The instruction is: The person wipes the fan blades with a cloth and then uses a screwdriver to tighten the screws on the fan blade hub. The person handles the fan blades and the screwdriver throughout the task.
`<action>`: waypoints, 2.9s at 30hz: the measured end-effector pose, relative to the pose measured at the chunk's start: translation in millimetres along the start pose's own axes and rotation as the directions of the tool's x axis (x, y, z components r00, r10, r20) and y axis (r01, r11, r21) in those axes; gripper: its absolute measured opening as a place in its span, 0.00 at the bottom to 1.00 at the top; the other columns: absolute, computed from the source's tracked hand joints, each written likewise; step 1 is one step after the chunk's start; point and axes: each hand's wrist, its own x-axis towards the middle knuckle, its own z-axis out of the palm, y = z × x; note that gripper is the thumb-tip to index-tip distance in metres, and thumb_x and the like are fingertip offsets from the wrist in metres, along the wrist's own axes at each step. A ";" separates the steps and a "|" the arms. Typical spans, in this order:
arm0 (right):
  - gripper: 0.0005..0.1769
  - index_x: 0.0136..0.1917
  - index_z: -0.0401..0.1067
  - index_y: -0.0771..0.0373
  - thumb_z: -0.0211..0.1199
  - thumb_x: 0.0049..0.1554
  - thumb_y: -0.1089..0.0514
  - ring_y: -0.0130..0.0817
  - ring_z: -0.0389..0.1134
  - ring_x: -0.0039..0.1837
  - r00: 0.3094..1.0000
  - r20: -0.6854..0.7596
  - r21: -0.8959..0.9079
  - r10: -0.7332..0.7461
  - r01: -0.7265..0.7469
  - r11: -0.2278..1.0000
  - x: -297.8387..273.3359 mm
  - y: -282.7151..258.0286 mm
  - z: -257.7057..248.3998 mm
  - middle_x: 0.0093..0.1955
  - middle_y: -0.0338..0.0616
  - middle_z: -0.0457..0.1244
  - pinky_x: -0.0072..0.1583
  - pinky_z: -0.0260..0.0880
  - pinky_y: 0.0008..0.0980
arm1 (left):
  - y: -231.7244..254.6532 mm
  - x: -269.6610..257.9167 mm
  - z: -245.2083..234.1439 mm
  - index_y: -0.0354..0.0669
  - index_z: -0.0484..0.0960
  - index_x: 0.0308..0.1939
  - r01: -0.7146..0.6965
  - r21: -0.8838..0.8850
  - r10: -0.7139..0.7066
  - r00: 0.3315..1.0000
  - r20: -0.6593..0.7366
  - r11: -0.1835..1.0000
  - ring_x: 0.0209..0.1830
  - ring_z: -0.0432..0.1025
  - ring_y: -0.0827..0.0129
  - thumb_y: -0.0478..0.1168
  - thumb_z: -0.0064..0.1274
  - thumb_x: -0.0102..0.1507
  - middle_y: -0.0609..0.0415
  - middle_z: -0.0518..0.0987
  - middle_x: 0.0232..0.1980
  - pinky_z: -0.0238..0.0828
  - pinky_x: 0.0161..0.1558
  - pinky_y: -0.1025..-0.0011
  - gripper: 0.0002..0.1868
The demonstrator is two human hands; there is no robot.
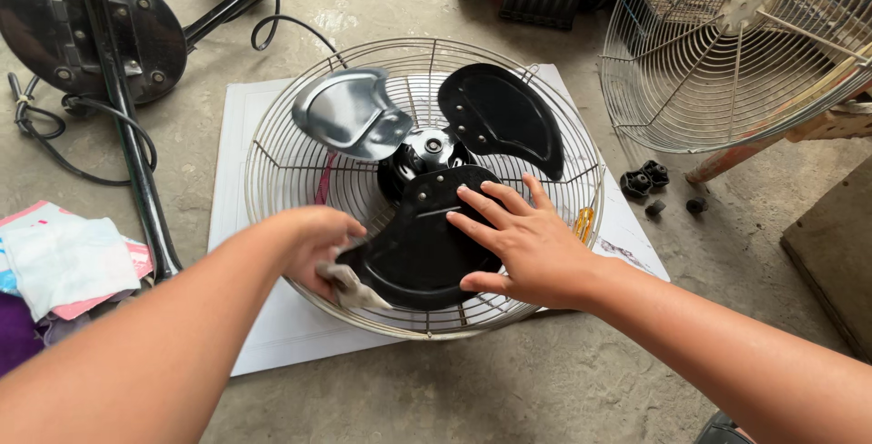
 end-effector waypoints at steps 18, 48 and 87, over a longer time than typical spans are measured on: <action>0.49 0.73 0.66 0.52 0.72 0.44 0.32 0.49 0.54 0.72 0.996 -0.089 -0.003 0.012 -0.013 1.000 19.5 -34.4 -6.0 0.76 0.50 0.54 0.75 0.36 0.67 | 20.8 -29.3 -36.9 0.29 0.88 0.38 0.041 0.769 0.601 0.597 -0.532 0.638 0.45 0.84 0.49 0.29 0.59 0.57 0.35 0.86 0.41 0.80 0.48 0.59 0.08; 0.48 0.74 0.60 0.58 0.64 0.50 0.29 0.53 0.45 0.78 0.989 -0.147 0.001 -0.029 0.029 1.000 6.6 -24.8 10.3 0.78 0.57 0.48 0.74 0.35 0.62 | -41.4 -25.9 34.3 0.37 0.84 0.36 -0.114 0.914 0.915 0.162 -0.369 0.389 0.52 0.73 0.51 0.27 0.47 0.59 0.47 0.80 0.46 0.73 0.51 0.55 0.09; 0.50 0.77 0.53 0.61 0.59 0.53 0.28 0.52 0.37 0.81 0.990 -0.141 0.016 -0.030 0.032 0.999 -0.1 -18.6 21.7 0.81 0.55 0.43 0.74 0.32 0.62 | -50.7 -14.1 105.1 0.25 0.67 0.66 -0.471 0.881 0.999 0.009 -0.042 0.041 0.74 0.59 0.43 0.24 0.45 0.52 0.33 0.67 0.71 0.57 0.70 0.59 0.34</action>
